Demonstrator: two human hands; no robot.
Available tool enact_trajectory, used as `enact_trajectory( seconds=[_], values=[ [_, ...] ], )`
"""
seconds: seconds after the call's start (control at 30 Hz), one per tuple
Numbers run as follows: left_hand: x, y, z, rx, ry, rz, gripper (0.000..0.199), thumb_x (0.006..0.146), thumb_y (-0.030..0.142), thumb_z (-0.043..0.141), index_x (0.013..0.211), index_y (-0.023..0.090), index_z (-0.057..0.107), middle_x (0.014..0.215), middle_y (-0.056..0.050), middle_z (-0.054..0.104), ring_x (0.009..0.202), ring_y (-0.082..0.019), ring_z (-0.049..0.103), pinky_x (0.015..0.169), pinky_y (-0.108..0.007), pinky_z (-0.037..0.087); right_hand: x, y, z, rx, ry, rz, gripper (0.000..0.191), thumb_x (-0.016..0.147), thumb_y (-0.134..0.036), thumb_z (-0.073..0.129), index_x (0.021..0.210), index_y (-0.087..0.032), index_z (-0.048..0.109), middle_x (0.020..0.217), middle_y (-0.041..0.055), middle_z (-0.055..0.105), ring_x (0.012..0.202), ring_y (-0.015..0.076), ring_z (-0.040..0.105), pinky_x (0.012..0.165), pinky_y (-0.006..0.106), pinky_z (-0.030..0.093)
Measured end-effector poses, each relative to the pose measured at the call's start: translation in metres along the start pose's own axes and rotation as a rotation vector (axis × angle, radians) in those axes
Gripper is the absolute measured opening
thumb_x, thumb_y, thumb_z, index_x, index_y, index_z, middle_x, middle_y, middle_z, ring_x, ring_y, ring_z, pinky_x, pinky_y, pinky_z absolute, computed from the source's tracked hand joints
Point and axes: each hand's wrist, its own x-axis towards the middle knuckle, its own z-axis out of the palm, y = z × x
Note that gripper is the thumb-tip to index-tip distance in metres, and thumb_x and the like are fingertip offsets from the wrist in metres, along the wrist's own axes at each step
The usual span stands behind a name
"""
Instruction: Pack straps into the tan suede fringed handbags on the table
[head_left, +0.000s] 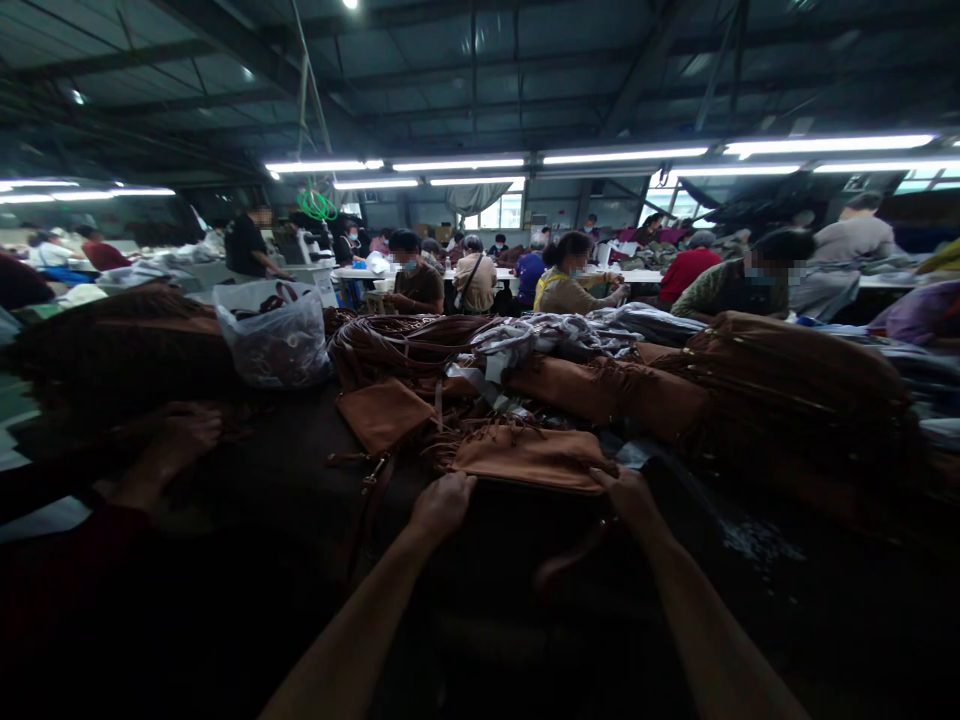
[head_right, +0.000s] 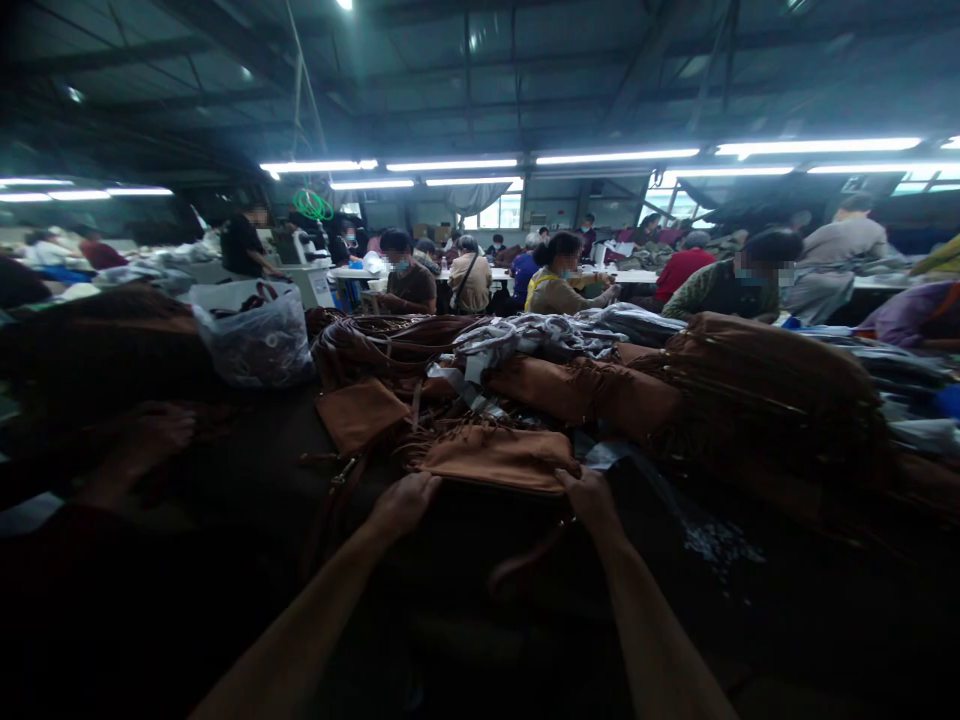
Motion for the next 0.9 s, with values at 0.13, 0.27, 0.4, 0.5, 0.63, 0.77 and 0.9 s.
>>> enact_trajectory(
  seconds=[0.13, 0.27, 0.4, 0.5, 0.63, 0.77, 0.9],
  values=[
    [0.005, -0.041, -0.004, 0.058, -0.014, -0.086, 0.037, 0.097, 0.037, 0.026, 0.094, 0.017, 0.057, 0.099, -0.009, 0.066, 0.094, -0.020, 0.062, 0.077, -0.029, 0.043, 0.006, 0.017, -0.002, 0.075, -0.028, 0.043, 0.035, 0.070, -0.039, 0.058, 0.088, -0.012, 0.071, 0.085, 0.0095, 0.072, 0.082, 0.0253, 0.066, 0.070, 0.030, 0.048],
    [-0.004, -0.029, -0.018, 0.157, 0.090, -0.203, 0.037, 0.096, 0.035, 0.028, 0.096, 0.014, 0.058, 0.095, -0.013, 0.065, 0.092, -0.025, 0.061, 0.077, -0.034, 0.044, 0.005, 0.017, 0.001, 0.074, -0.031, 0.049, 0.032, 0.069, -0.036, 0.059, 0.087, -0.012, 0.071, 0.086, 0.0087, 0.073, 0.083, 0.0252, 0.066, 0.070, 0.030, 0.047],
    [-0.006, 0.022, -0.024, 0.148, 0.444, 0.023, 0.032, 0.089, 0.035, 0.047, 0.112, 0.014, 0.056, 0.117, -0.016, 0.056, 0.111, -0.028, 0.050, 0.094, -0.040, 0.038, 0.007, 0.015, 0.004, 0.097, -0.037, 0.048, 0.029, 0.070, -0.033, 0.061, 0.086, -0.011, 0.071, 0.086, 0.0088, 0.073, 0.084, 0.0256, 0.067, 0.071, 0.030, 0.048],
    [0.008, 0.056, -0.012, -0.044, 0.247, 0.416, 0.030, 0.080, 0.034, 0.063, 0.106, 0.021, 0.062, 0.110, -0.007, 0.060, 0.109, -0.023, 0.051, 0.094, -0.034, 0.039, 0.004, 0.014, 0.001, 0.151, -0.082, 0.006, 0.031, 0.073, -0.034, 0.060, 0.093, -0.013, 0.070, 0.093, 0.0082, 0.072, 0.088, 0.0248, 0.066, 0.075, 0.030, 0.048],
    [0.035, 0.075, 0.003, -0.150, 0.114, 0.477, 0.017, 0.084, 0.034, 0.060, 0.085, 0.019, 0.068, 0.090, -0.004, 0.063, 0.091, -0.018, 0.057, 0.083, -0.030, 0.042, -0.015, -0.001, -0.018, -0.134, -0.112, -0.035, 0.037, 0.083, -0.045, 0.050, 0.092, -0.015, 0.069, 0.091, 0.0106, 0.071, 0.088, 0.0257, 0.064, 0.078, 0.034, 0.046],
    [0.048, 0.081, 0.004, -0.132, 0.316, 0.462, 0.017, 0.087, 0.031, 0.055, 0.088, 0.018, 0.065, 0.093, -0.006, 0.061, 0.094, -0.019, 0.055, 0.087, -0.032, 0.040, -0.042, -0.035, -0.028, -0.625, 0.238, -0.310, 0.040, 0.088, -0.048, 0.043, 0.099, -0.017, 0.064, 0.102, 0.0138, 0.064, 0.100, 0.0271, 0.057, 0.087, 0.036, 0.040],
    [0.046, 0.086, 0.001, -0.125, 0.323, 0.465, 0.017, 0.087, 0.031, 0.054, 0.086, 0.018, 0.065, 0.090, -0.005, 0.061, 0.092, -0.019, 0.055, 0.086, -0.032, 0.041, -0.040, -0.056, -0.010, -0.859, 0.031, -0.591, 0.034, 0.084, -0.024, 0.051, 0.117, -0.020, 0.055, 0.109, 0.0095, 0.061, 0.102, 0.0222, 0.055, 0.082, 0.029, 0.039]
  ],
)
